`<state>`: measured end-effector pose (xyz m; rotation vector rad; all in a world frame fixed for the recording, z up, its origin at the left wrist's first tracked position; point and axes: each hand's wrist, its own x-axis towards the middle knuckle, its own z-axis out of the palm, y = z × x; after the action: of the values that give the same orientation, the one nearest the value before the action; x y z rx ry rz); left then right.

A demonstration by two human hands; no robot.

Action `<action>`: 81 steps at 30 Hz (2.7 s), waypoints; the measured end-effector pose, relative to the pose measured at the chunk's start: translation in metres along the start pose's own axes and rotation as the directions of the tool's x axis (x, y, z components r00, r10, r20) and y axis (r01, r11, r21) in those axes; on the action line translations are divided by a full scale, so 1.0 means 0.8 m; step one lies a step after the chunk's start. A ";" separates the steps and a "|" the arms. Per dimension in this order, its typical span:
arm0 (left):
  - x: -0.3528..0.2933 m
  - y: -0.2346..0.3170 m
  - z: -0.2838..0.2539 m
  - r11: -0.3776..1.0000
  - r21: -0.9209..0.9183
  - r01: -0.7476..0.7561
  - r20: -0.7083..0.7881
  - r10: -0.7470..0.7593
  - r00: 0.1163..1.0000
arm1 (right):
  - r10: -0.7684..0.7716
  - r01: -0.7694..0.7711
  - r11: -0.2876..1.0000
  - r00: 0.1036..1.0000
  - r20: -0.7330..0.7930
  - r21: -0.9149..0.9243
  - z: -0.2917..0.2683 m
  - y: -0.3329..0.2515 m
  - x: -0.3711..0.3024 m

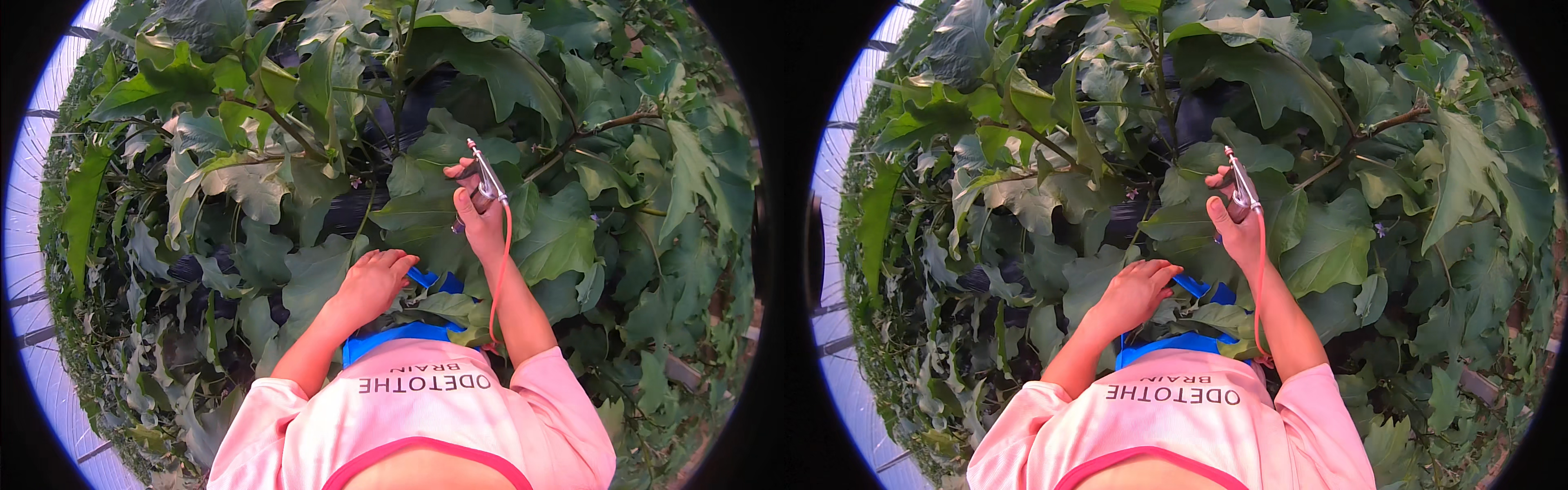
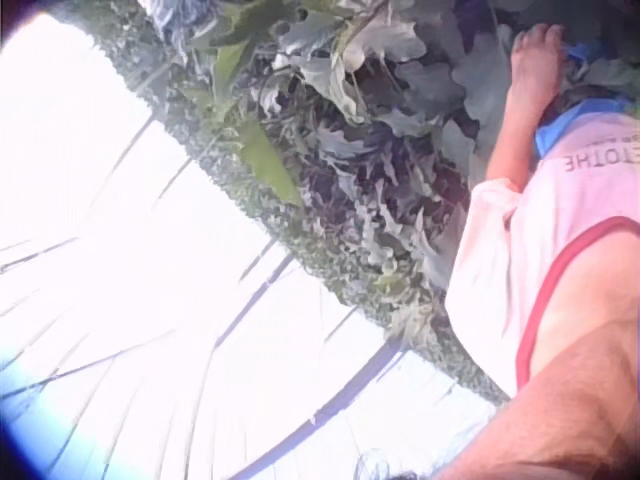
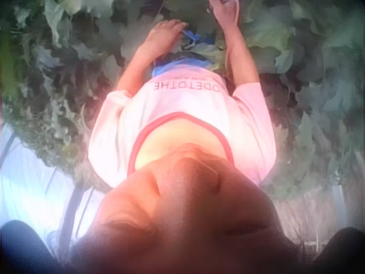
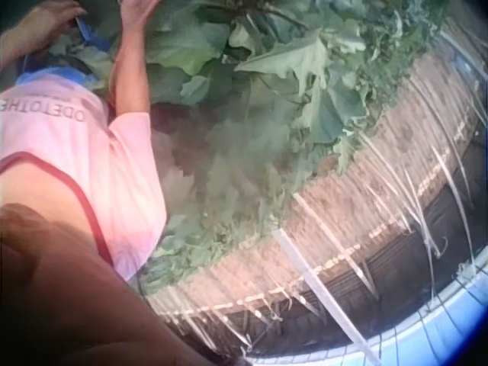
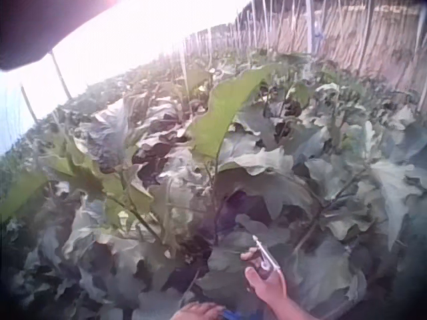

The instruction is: The person uses pruning shears to cut leaves and small branches from large-leafed plants in a greenhouse. The person moves along the row, repeatedly reaching into the foliage, cutting, and placing the trimmed pieces into a blue bag attached to the waist.

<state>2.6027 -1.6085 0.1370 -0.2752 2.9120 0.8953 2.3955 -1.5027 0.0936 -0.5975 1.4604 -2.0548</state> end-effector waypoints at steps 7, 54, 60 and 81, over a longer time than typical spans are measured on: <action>0.098 -0.015 -0.013 0.873 -0.462 0.157 -0.128 -0.240 0.962 | 0.226 -0.303 0.934 0.913 -0.340 -0.191 -0.066 0.092 0.000; 0.335 -0.219 0.000 0.790 -0.606 -0.094 -0.571 -0.349 0.743 | 0.168 -0.130 0.968 0.971 -0.171 0.216 0.047 0.158 0.247; 0.334 -0.211 0.000 0.756 -0.655 0.003 -0.513 -0.448 0.733 | 0.164 -0.125 0.976 0.960 -0.227 0.177 0.051 0.145 0.225; 0.304 -0.210 0.004 0.903 -0.423 0.070 -0.633 -0.349 0.691 | 0.128 -0.100 0.948 0.989 -0.073 0.303 0.049 0.086 0.162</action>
<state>2.3974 -1.7784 0.0102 -1.2182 3.1806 1.5841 2.3346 -1.6331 0.0463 -0.2922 1.1688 -2.1774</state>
